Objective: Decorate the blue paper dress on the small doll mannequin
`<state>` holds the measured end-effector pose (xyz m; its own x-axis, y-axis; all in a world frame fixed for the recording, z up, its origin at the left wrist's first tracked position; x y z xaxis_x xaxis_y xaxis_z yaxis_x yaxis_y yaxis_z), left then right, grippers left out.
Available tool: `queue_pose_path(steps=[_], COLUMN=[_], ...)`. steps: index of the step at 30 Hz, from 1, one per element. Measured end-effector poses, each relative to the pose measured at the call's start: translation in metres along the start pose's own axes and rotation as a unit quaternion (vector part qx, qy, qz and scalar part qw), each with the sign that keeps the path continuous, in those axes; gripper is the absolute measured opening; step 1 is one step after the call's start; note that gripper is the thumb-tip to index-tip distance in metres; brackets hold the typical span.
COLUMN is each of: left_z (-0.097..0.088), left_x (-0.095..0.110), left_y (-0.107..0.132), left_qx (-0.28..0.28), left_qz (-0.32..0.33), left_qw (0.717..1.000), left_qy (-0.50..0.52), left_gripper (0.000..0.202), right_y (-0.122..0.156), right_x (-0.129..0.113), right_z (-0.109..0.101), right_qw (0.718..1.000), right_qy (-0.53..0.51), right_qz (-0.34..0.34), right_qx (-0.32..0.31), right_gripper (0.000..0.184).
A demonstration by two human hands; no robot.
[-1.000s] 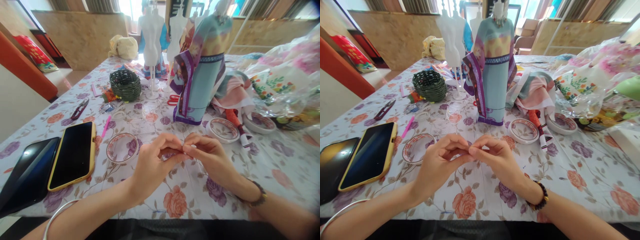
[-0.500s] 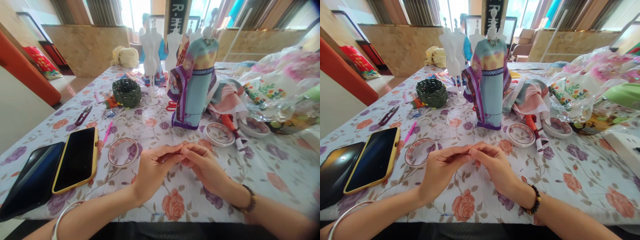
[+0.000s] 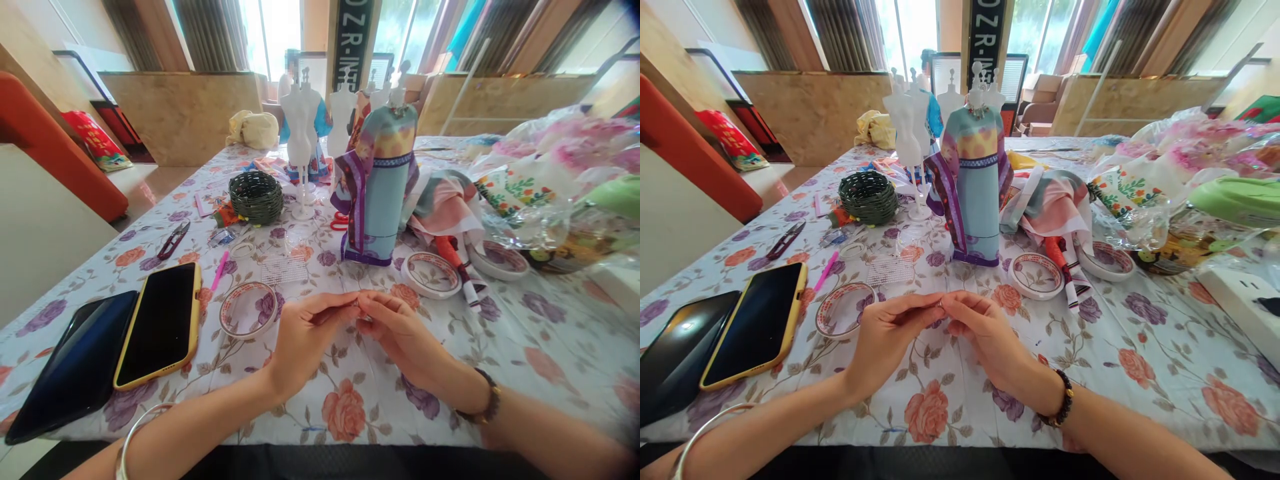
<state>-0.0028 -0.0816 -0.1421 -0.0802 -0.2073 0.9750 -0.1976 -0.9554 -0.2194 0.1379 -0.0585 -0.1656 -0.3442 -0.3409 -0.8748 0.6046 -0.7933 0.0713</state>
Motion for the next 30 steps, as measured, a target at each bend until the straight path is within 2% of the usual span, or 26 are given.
queue_pose_path(steps=[8,12,18,21,23,25,30], left_z=[0.0,0.001,0.0,-0.001,-0.001,-0.001,-0.002], left_x=[-0.002,-0.003,-0.005,-0.006,-0.006,-0.005,-0.002], left_y=[-0.001,-0.002,-0.002,-0.002,-0.003,-0.003,-0.002], left_qx=[0.013,0.021,0.033,0.026,0.021,0.019,0.023], left_qz=[-0.007,-0.035,-0.066,-0.072,-0.08,-0.085,-0.079], left_qw=[1.0,0.998,0.994,0.991,0.989,0.988,0.988], left_qy=[0.0,0.045,0.084,0.11,0.121,0.124,0.13], left_gripper=[0.015,0.014,0.014,0.014,0.013,0.012,0.015], right_y=[0.0,0.0,-0.001,0.0,0.0,-0.001,-0.005], right_x=[-0.002,-0.004,-0.012,-0.016,-0.018,-0.018,-0.014], right_z=[0.004,0.003,-0.001,-0.002,-0.003,-0.003,-0.004], right_qw=[0.997,0.983,0.92,0.88,0.864,0.871,0.934], right_qy=[0.068,0.16,0.321,0.399,0.424,0.416,0.297], right_qz=[-0.022,-0.077,-0.214,-0.25,-0.261,-0.254,-0.196], right_qx=[0.032,0.048,0.065,0.069,0.074,0.067,0.024], right_gripper=[0.026,0.023,0.013,0.008,0.008,0.009,0.013])
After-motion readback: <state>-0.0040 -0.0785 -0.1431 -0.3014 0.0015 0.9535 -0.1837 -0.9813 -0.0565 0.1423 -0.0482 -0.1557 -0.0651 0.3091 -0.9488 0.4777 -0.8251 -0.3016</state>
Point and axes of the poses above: each hand's wrist, its own y-axis away from the middle knuckle, its own z-axis out of the palm, x = y × z, the point moved 2 cm from there along -y, towards the middle knuckle, and after that the axes turned 14 degrees about -x, right-handed, at the moved point
